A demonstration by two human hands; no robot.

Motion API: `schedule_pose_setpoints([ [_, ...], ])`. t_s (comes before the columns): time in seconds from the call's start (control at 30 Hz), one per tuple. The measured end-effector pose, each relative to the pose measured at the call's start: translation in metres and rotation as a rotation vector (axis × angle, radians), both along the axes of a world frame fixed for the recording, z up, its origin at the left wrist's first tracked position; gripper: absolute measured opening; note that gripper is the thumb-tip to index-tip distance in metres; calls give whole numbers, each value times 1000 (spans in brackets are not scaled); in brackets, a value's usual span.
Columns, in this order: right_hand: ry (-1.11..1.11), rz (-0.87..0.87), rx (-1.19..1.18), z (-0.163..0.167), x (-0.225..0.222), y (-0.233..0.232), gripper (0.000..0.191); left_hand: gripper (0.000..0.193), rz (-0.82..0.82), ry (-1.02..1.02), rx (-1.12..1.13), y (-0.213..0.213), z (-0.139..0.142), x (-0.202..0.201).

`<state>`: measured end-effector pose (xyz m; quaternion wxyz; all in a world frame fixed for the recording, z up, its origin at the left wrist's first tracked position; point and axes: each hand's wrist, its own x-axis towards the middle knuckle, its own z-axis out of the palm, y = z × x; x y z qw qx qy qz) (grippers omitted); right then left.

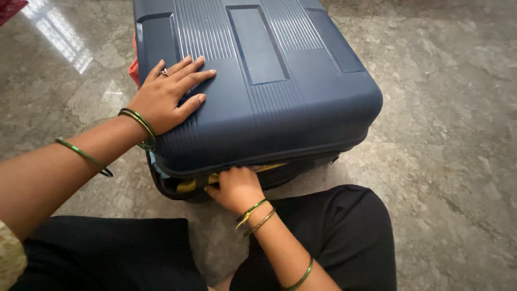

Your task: The person sits on the floor with a large blue suitcase, tucks clothing items including an orange garment under the lid, presses the contents down, closes the lid, and zips the suitcase shut along its edges.

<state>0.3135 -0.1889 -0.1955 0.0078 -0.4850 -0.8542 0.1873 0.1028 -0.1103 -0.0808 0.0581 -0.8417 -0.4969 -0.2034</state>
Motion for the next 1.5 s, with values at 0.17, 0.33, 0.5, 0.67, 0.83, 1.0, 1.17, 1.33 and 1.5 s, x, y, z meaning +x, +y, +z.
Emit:
schedule_pose_setpoints([
  [0.17, 512, 44, 729, -19, 12, -34, 34, 52, 6, 5, 1, 0, 0, 0],
  [0.33, 430, 41, 580, -30, 3, -40, 19, 52, -1, -2, 4, 0, -1, 1],
  [0.5, 403, 64, 603, -23, -3, -45, 35, 52, -6, 8, 18, 0, 0, 1],
  [0.67, 306, 96, 533, -17, -4, -39, 43, 51, -3, 2, 18, 0, 0, 2],
  [0.83, 95, 138, 202, -12, -23, -22, 40, 51, -5, 4, 10, 0, 1, 1],
  [1.0, 137, 163, 224, -9, -14, -25, 33, 50, -17, 19, 41, 3, 0, 0],
  [1.17, 555, 190, 590, -11, 42, -32, 34, 49, -18, 30, 53, 3, -1, 0],
  [1.33, 378, -139, 446, -15, 54, -29, 27, 50, -17, 6, 36, 1, 0, 1],
  [1.5, 357, -73, 680, -25, 54, -28, 47, 51, -19, 54, 150, -5, 0, 1],
])
